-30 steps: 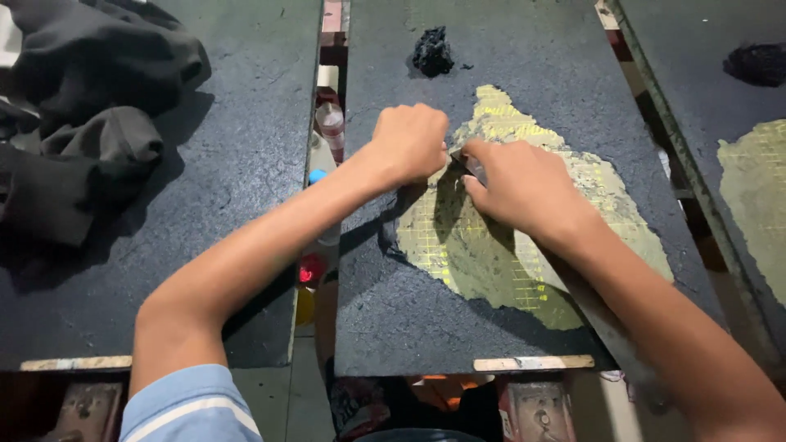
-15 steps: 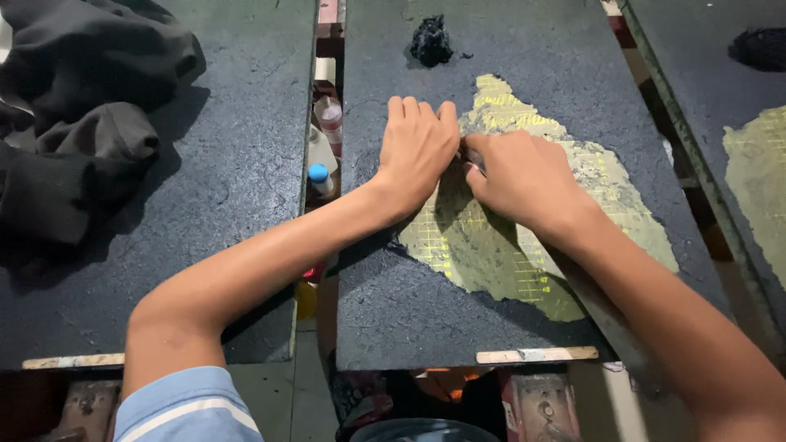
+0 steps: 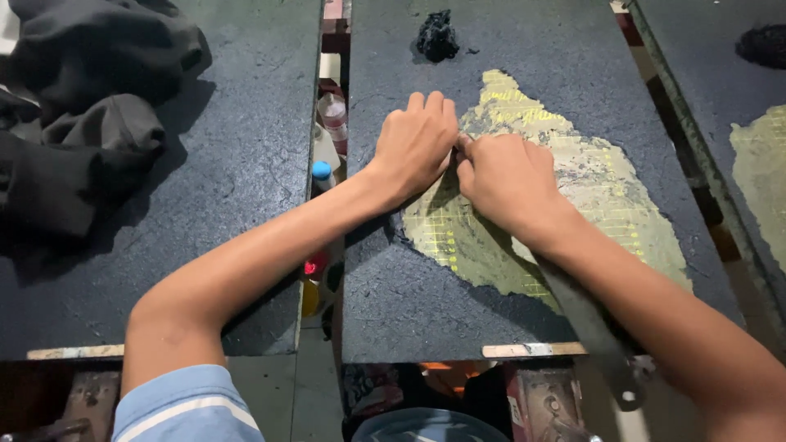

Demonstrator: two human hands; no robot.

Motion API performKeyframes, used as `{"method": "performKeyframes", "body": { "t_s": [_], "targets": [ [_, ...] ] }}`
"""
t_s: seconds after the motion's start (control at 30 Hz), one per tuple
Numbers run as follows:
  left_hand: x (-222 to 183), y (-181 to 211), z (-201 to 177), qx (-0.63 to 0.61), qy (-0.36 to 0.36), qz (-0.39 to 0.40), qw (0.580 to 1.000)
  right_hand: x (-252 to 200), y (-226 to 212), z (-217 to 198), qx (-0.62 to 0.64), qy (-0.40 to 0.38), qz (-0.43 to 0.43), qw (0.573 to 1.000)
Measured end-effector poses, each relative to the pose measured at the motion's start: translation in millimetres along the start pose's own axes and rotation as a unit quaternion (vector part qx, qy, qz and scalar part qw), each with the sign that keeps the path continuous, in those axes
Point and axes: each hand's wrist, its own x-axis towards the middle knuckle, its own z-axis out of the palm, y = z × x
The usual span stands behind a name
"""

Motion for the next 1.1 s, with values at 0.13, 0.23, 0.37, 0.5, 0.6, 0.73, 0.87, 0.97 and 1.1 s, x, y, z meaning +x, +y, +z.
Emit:
{"method": "performKeyframes", "body": {
  "t_s": [0.13, 0.23, 0.37, 0.5, 0.6, 0.73, 0.87, 0.97, 1.1],
  "targets": [
    [-1, 0, 1, -0.009, -0.035, -0.016, 0.999, 8, -5, 9, -0.015, -0.012, 0.017, 1.0],
    [-3, 1, 4, -0.012, -0.032, -0.031, 0.999, 7, -9, 7, -0.017, -0.016, 0.027, 0.999],
    [-2, 1, 3, -0.029, -0.051, -0.045, 0.997, 9, -3, -9, 0.017, -0.005, 0.032, 0.999],
    [-2, -4, -4, -0.067, -0.116, -0.06, 0.989, 6, 9, -22, 0.033, -0.011, 0.03, 0.999],
    [-7, -9, 9, -0.16, -0.067, -0.089, 0.981, -8, -10, -39, 0.049, -0.027, 0.029, 0.998],
    [-11, -7, 22, -0.185, -0.029, -0.103, 0.977, -1, -16, -18, 0.027, -0.027, 0.009, 0.999],
    [-14, -4, 36, -0.162, -0.028, -0.134, 0.977, 13, -21, 1, 0.01, -0.002, 0.036, 0.999],
    [-15, -1, 43, -0.153, -0.022, -0.144, 0.977, 16, -17, 9, 0.005, 0.008, 0.04, 0.999],
    [-15, -3, 37, -0.171, -0.029, -0.152, 0.973, 14, -15, 14, 0.013, 0.046, 0.021, 0.999]
  ]
}}
